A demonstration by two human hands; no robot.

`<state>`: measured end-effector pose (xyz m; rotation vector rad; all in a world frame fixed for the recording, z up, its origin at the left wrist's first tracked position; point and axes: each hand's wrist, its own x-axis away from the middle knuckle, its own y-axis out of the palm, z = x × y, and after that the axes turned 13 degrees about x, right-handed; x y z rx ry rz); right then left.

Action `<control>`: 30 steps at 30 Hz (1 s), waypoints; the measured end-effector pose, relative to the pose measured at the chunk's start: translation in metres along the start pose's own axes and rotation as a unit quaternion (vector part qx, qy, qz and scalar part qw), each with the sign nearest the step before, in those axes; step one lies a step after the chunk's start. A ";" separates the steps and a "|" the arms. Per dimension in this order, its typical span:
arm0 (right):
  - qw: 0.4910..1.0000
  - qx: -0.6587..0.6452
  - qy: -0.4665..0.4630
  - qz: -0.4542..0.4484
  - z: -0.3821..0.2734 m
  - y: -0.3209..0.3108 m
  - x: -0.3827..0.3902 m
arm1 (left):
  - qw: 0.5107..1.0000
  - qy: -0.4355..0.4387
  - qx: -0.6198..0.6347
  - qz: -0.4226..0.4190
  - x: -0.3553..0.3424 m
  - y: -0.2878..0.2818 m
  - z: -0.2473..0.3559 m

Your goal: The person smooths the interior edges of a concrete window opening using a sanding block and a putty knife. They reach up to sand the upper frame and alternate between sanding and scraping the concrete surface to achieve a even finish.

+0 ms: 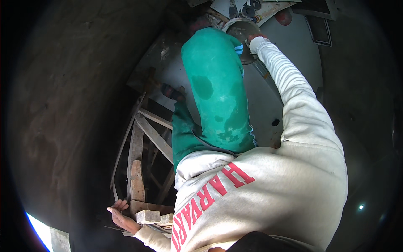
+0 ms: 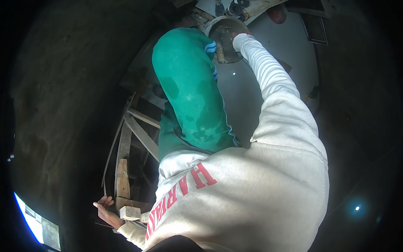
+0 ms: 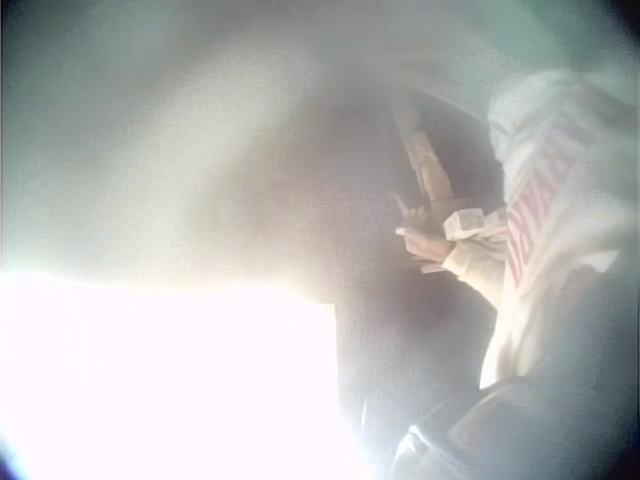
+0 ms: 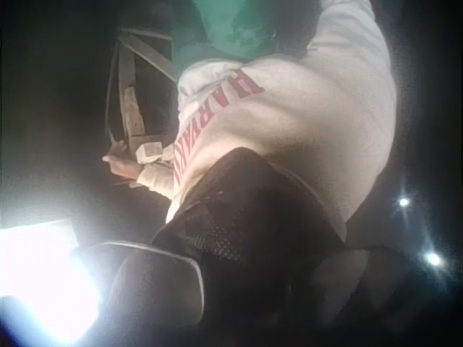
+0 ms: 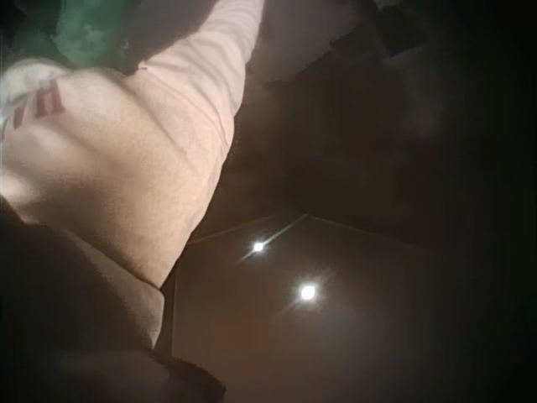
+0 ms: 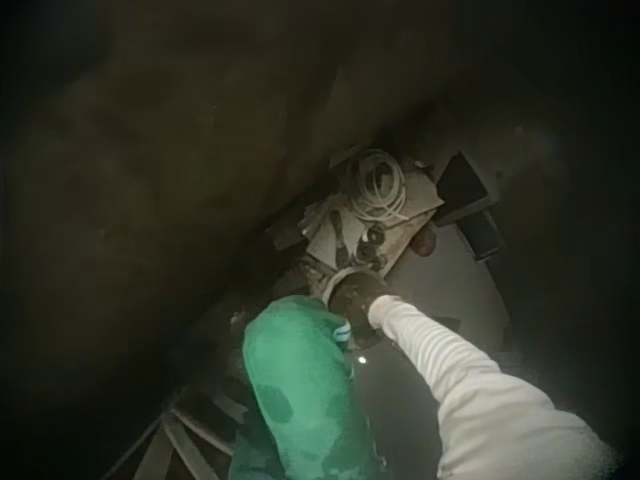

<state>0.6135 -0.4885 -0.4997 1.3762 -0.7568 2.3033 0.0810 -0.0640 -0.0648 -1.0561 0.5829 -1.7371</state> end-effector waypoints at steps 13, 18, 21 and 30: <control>0.999 -0.038 -0.024 0.014 -0.047 0.012 -0.063 | 0.999 -0.032 0.019 0.027 -0.007 -0.002 -0.018; 0.998 -0.032 -0.038 0.025 -0.041 0.016 -0.068 | 0.999 -0.024 0.030 0.008 -0.005 -0.004 -0.022; 0.999 -0.023 -0.045 0.005 -0.023 0.016 -0.069 | 0.998 -0.024 0.057 0.013 -0.007 -0.002 -0.027; 0.763 -0.533 -0.358 0.074 0.151 -0.045 0.077 | 0.997 0.031 0.061 0.047 0.005 0.012 0.013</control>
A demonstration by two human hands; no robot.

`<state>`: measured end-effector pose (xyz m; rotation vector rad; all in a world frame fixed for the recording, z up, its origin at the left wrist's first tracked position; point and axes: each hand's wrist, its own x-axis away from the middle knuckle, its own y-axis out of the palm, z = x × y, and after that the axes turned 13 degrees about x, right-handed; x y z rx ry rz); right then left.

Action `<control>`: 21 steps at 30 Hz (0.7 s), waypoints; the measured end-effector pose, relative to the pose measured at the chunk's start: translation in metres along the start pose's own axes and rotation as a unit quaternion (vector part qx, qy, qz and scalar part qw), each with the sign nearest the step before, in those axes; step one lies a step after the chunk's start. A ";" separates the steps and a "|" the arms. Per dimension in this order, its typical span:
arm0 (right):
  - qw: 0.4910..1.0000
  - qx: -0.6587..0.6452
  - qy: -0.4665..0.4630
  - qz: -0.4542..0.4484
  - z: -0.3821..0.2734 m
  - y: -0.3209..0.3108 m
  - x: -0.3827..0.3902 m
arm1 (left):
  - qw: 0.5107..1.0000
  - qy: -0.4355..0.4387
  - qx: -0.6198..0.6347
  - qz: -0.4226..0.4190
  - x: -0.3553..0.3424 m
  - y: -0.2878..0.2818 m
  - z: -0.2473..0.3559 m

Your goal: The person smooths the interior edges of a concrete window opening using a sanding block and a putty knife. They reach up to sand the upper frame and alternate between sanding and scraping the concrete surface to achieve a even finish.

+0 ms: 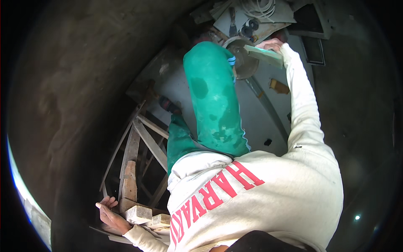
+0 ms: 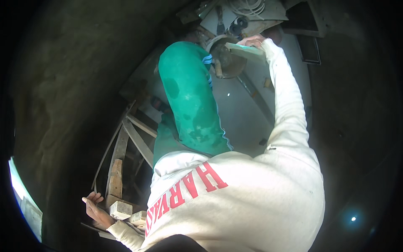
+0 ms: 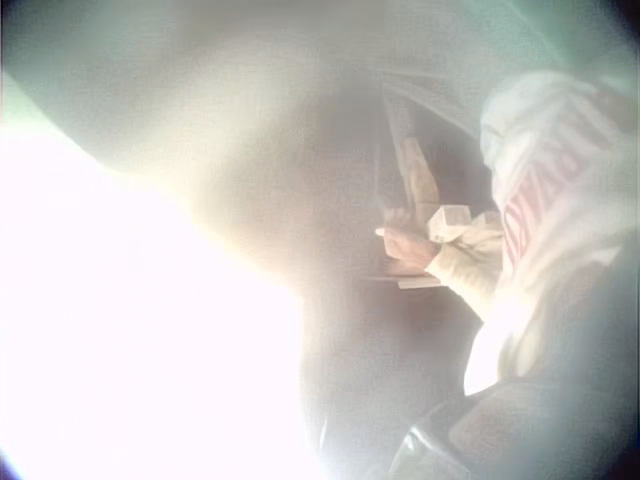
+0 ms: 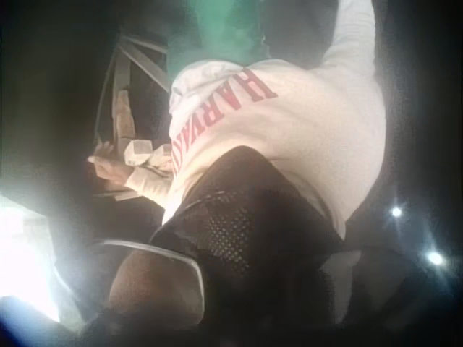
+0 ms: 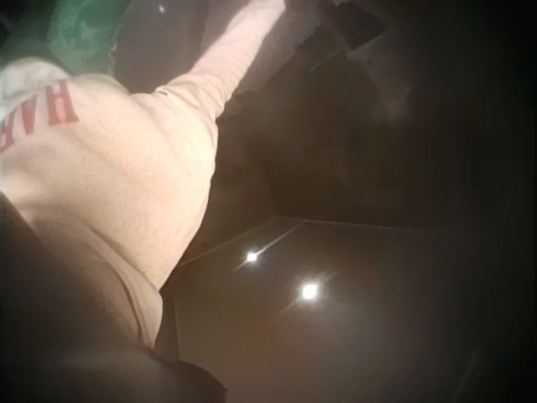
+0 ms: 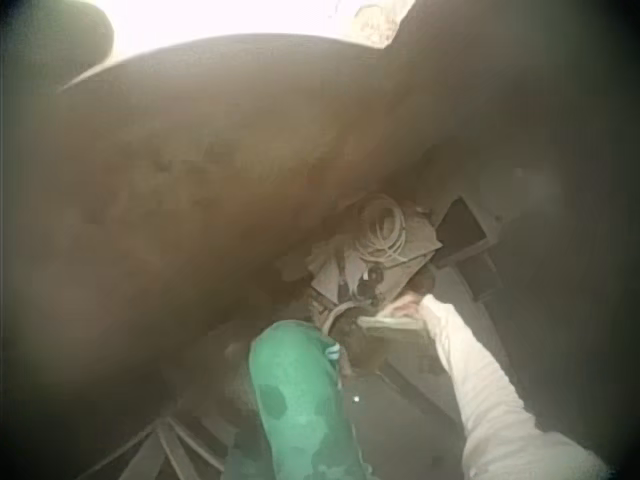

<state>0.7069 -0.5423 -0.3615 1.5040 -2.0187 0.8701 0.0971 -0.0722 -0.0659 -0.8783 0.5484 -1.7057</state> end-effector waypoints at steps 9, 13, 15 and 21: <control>0.934 -0.229 -0.272 -0.033 -0.278 0.087 0.136 | 0.981 0.106 0.137 -0.087 0.019 -0.038 0.009; 0.890 -0.155 -0.429 0.029 -0.368 0.179 0.167 | 0.952 0.205 0.157 -0.162 0.004 -0.027 0.016; 0.855 -0.187 -0.484 -0.009 -0.420 0.266 0.138 | 0.940 0.280 0.115 -0.160 -0.019 -0.032 -0.022; 0.800 -0.105 -0.580 0.109 -0.580 0.375 0.102 | 0.937 0.295 0.119 -0.148 -0.042 -0.046 -0.048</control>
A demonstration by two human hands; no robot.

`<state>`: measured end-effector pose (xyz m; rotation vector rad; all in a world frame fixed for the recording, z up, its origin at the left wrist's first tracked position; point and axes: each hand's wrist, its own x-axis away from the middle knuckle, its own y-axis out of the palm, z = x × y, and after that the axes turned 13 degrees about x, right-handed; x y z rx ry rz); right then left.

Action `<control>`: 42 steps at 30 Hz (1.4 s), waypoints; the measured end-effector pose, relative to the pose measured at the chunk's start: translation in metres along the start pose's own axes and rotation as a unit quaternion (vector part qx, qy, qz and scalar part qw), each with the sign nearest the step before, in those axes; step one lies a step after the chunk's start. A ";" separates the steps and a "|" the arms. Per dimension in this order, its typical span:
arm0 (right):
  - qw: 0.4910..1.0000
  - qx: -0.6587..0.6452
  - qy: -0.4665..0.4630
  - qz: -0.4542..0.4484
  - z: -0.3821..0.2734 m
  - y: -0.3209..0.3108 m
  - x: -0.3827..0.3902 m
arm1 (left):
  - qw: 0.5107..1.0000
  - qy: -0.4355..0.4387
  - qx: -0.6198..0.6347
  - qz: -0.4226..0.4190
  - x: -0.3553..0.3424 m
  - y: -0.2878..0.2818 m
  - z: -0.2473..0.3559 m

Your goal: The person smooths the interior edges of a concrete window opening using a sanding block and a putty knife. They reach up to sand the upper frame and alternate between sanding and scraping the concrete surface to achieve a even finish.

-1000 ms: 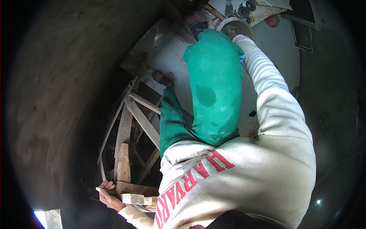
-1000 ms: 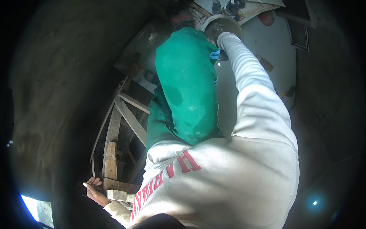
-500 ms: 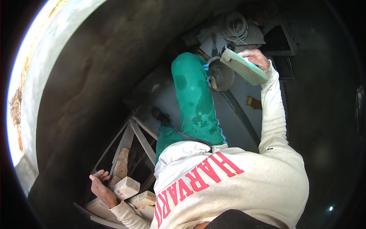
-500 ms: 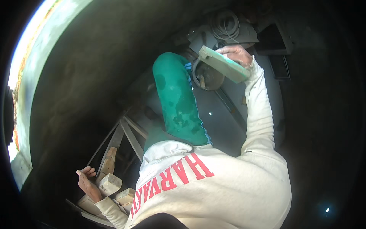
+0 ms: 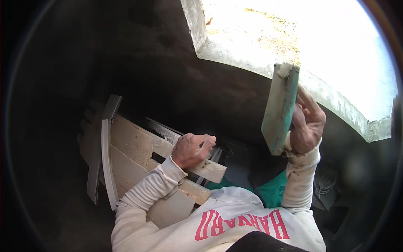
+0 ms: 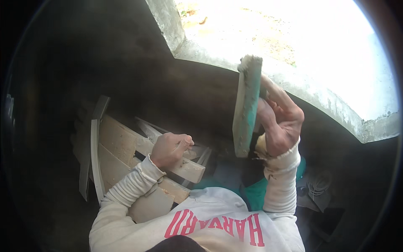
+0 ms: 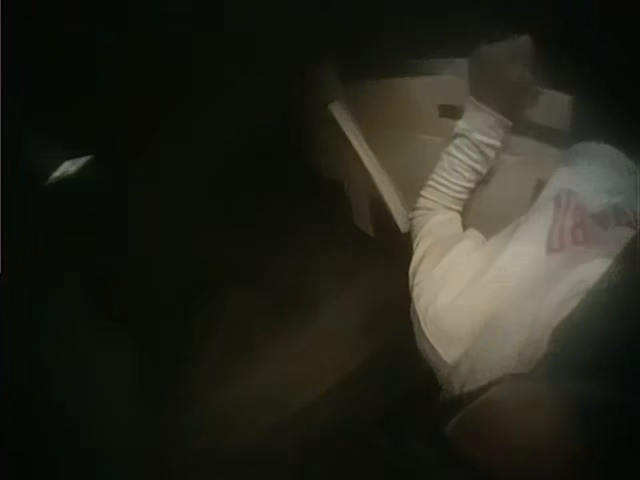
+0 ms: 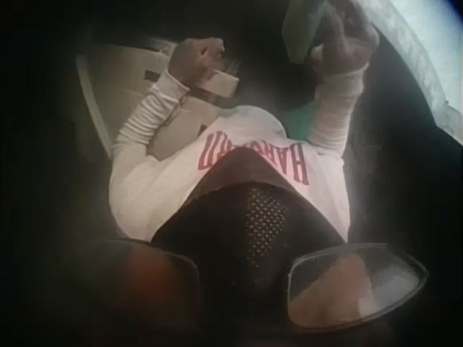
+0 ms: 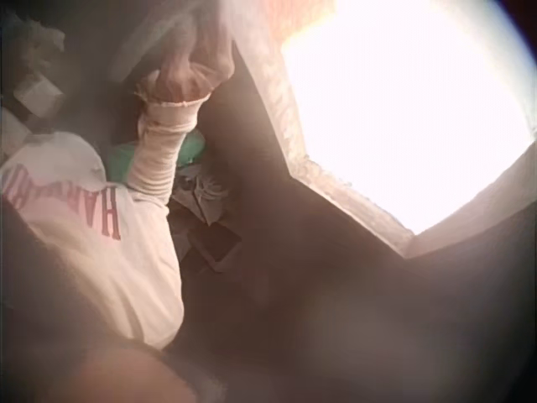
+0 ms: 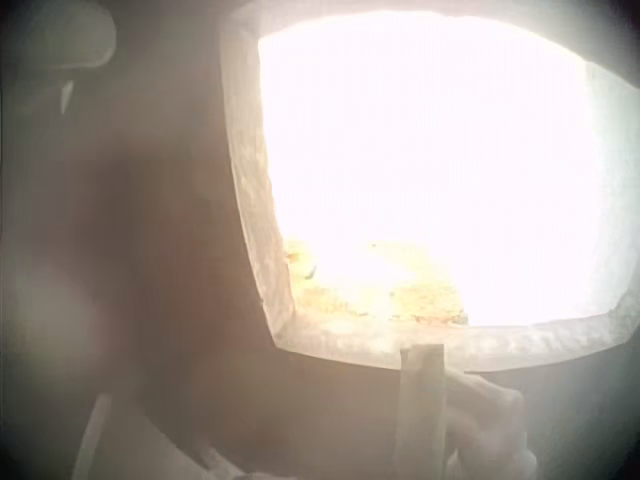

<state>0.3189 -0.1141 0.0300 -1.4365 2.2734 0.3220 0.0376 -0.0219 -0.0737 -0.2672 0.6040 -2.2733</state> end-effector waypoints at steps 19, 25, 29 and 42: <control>0.969 0.210 0.117 0.051 0.060 0.139 -0.178 | 0.999 -0.016 0.023 -0.027 -0.032 -0.006 0.016; 0.987 0.068 0.107 0.095 0.062 0.113 -0.184 | 0.999 -0.028 0.033 -0.023 -0.034 -0.012 0.016; 0.987 0.105 0.057 0.109 0.066 0.111 -0.170 | 0.999 -0.024 0.032 -0.012 -0.035 -0.011 0.018; 0.964 0.244 -0.035 0.101 0.027 0.112 -0.187 | 0.998 -0.036 0.047 -0.010 -0.034 -0.012 0.015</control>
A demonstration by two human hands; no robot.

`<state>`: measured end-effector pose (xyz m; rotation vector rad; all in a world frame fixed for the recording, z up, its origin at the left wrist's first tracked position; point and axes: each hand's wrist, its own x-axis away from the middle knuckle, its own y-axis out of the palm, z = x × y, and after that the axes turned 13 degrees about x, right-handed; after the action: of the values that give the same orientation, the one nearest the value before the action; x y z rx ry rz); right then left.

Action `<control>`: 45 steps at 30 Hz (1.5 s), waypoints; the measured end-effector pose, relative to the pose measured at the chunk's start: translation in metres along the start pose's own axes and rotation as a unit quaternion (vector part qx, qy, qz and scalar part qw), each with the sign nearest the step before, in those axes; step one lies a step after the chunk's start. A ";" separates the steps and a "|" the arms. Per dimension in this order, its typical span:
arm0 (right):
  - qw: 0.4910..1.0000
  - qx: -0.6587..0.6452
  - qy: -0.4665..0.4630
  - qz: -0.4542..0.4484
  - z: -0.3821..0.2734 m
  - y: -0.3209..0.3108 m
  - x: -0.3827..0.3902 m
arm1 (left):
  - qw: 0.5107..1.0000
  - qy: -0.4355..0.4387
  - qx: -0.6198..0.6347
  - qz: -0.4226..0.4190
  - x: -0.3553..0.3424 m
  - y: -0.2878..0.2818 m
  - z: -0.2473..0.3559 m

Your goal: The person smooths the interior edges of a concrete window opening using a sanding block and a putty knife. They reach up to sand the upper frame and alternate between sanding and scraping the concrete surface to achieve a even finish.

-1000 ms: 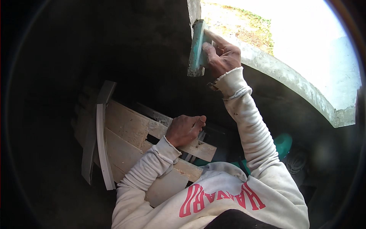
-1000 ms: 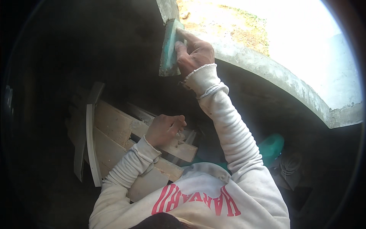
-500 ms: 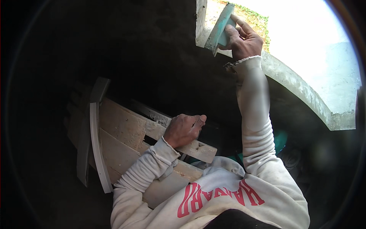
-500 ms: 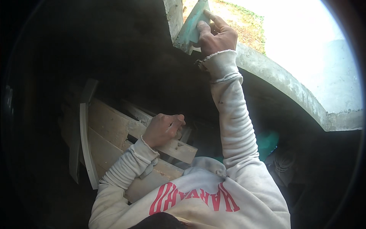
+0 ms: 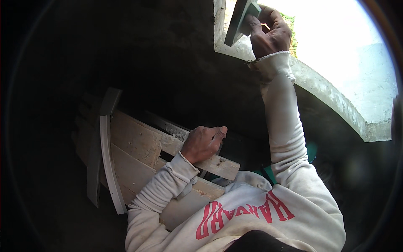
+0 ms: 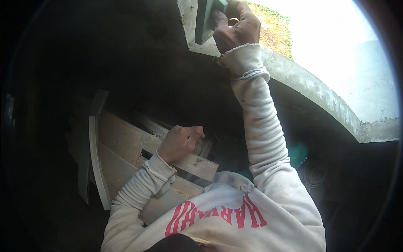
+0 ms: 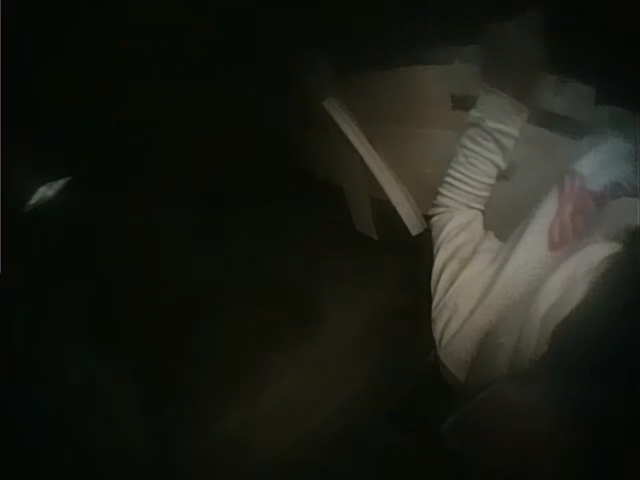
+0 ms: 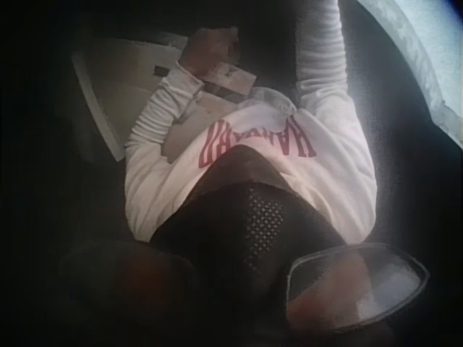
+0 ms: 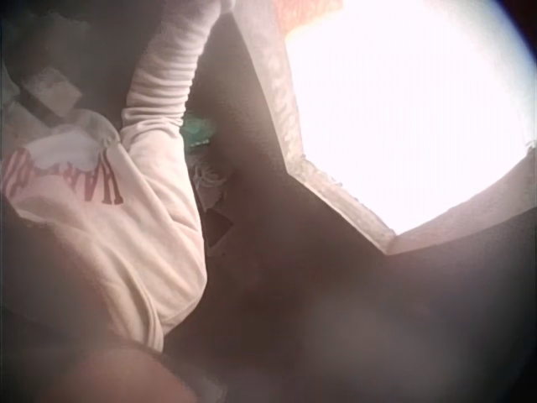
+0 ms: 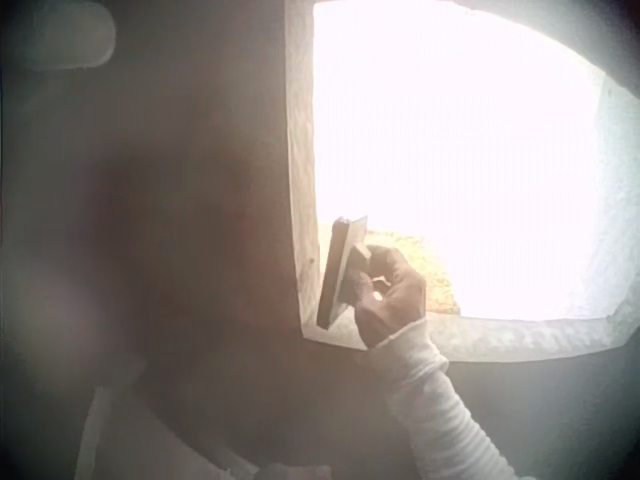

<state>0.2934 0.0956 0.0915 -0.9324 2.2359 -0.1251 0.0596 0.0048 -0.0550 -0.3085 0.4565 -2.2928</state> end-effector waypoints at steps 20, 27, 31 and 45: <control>0.986 0.059 -0.132 0.083 0.015 0.022 -0.008 | 1.000 -0.020 -0.001 -0.017 -0.005 0.003 -0.004; 0.986 0.093 -0.093 0.100 0.034 0.033 -0.029 | 0.999 -0.036 0.009 -0.019 -0.006 0.005 -0.001; 0.992 0.034 -0.103 0.071 0.006 0.025 -0.017 | 0.999 -0.039 0.001 -0.022 -0.006 0.004 -0.005; 0.960 0.092 -0.198 0.174 0.045 0.043 -0.046 | 0.997 -0.061 0.021 -0.035 -0.010 0.005 -0.001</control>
<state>0.3196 0.1653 0.0696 -0.4083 1.9364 0.0145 0.0689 0.0090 -0.0586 -0.4476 0.3391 -2.3312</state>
